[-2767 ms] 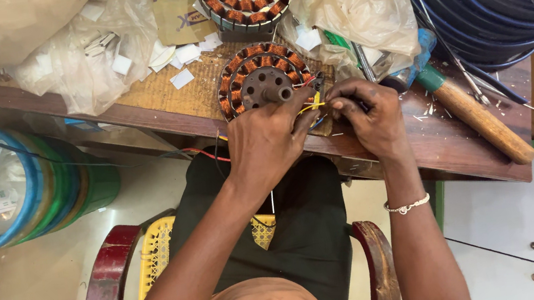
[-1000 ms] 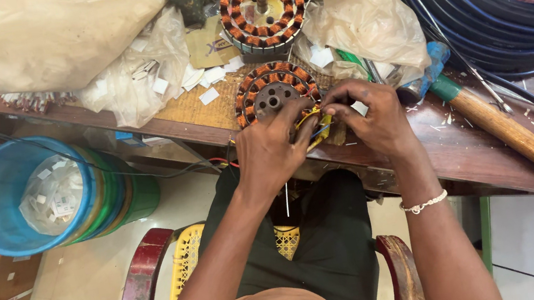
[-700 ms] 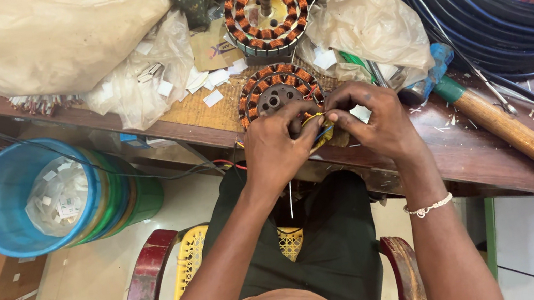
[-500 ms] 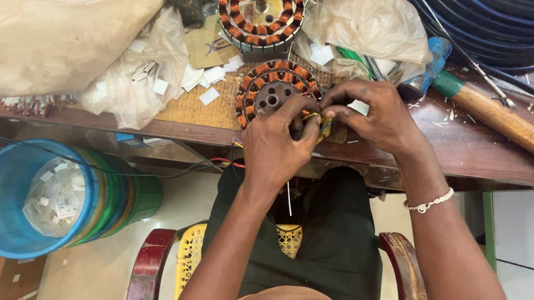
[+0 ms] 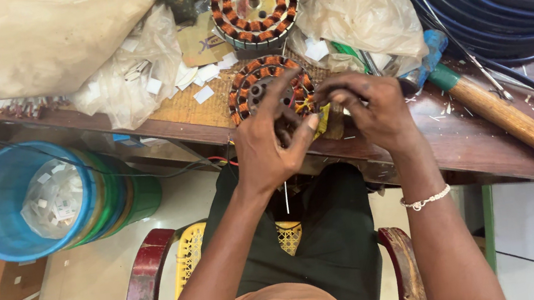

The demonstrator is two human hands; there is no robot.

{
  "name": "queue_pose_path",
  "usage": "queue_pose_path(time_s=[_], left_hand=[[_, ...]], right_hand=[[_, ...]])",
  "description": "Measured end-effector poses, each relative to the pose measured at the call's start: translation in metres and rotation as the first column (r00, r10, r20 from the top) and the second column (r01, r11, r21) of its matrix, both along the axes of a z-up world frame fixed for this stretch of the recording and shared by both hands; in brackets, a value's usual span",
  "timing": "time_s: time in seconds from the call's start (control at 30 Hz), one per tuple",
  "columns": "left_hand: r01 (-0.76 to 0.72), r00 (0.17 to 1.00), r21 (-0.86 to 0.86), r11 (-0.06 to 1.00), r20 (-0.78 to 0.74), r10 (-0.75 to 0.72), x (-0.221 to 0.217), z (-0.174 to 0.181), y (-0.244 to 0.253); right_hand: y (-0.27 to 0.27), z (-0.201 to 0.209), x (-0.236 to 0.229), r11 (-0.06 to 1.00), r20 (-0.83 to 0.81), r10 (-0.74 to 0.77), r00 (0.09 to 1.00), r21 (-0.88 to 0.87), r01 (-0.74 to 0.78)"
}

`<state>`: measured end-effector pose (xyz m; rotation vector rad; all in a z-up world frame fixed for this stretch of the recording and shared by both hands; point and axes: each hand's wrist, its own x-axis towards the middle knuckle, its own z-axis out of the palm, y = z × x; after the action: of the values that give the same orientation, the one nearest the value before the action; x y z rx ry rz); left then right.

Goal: The person works on a motor stator assembly, using pliers to strip and cut wires, then using a soldering iron to join wires to the stator terminals. The person repeatedly cuts and solders multiple wire connections on the stator.

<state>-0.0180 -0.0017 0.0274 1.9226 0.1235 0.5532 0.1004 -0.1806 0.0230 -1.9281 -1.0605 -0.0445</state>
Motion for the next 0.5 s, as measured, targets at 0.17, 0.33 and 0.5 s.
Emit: queue_pose_path(time_s=[0.17,0.33,0.5], left_hand=[[-0.083,0.957,0.172,0.982,0.289,0.03,-0.002,0.0,0.001],[0.003,0.999,0.213,0.977,0.037,-0.011,-0.005,-0.002,0.006],[-0.063,0.998,0.298,0.952,-0.001,0.066,-0.007,-0.006,0.005]], right_hand=[[-0.002,-0.003,-0.001,0.994,-0.193,-0.016,0.981,0.104,0.037],[-0.022,-0.009,-0.006,0.984,-0.085,-0.134,0.987,0.106,0.143],[-0.071,-0.015,-0.017,0.921,-0.164,-0.295,0.941,0.213,0.325]])
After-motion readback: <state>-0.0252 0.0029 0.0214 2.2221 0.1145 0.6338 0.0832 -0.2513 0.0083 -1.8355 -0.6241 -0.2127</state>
